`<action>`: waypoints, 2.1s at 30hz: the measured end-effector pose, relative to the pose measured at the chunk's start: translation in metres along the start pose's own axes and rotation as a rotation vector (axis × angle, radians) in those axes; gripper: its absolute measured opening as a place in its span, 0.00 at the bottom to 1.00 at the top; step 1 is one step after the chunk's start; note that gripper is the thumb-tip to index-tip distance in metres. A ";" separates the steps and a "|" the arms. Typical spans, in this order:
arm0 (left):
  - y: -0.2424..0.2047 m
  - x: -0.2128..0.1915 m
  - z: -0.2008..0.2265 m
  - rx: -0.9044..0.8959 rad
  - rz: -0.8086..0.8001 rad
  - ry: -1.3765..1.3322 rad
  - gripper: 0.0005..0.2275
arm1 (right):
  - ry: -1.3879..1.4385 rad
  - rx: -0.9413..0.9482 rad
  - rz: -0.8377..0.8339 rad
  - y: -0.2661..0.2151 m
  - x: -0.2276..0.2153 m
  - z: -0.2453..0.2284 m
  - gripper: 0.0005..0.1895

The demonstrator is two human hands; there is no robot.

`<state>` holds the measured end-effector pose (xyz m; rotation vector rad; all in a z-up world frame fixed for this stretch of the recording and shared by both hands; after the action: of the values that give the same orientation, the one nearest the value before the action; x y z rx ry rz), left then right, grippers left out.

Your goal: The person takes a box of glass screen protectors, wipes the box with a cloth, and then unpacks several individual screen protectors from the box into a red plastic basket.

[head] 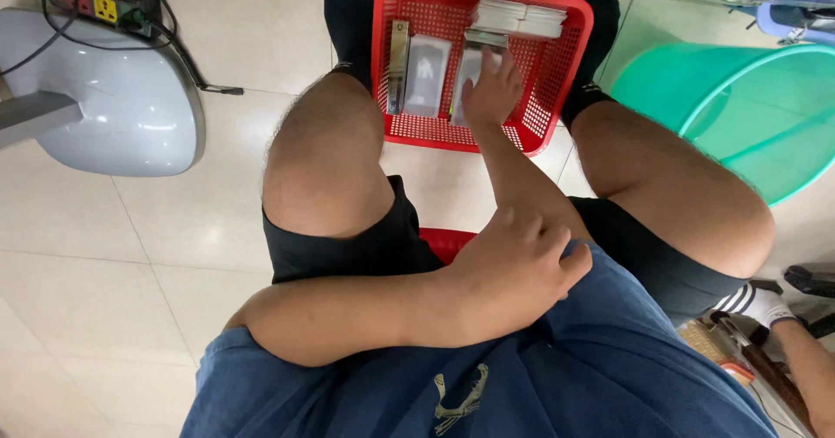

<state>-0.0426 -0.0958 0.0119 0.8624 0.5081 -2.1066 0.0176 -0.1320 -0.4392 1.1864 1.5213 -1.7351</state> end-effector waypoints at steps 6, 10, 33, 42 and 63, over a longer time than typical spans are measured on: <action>0.001 -0.014 -0.006 -0.073 0.177 -0.010 0.18 | -0.124 -0.776 -0.111 -0.003 0.013 -0.108 0.31; 0.001 -0.002 -0.006 -0.103 0.100 -0.026 0.19 | -0.024 -0.640 -0.375 0.021 0.046 -0.105 0.31; 0.003 -0.001 -0.012 -0.114 0.067 -0.025 0.19 | -0.097 -0.660 -0.016 0.012 0.048 -0.098 0.17; 0.006 0.010 -0.019 -0.066 -0.059 -0.008 0.31 | 0.385 -0.357 -0.384 0.021 0.073 -0.078 0.23; 0.024 0.046 -0.039 -0.074 -0.265 -0.140 0.21 | 0.423 -0.721 0.271 0.011 -0.003 -0.085 0.08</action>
<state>-0.0292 -0.1106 -0.0492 0.6273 0.6503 -2.3522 0.0508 -0.0524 -0.4401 1.3102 1.8839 -0.6691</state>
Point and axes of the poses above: each hand's wrist, its own y-axis towards the middle knuckle, its own x-axis out of the palm, z = x × y, the point moved 10 cm from there along y, towards the middle knuckle, and after that the axes turned 5 degrees about -y, right-handed, at the moved point
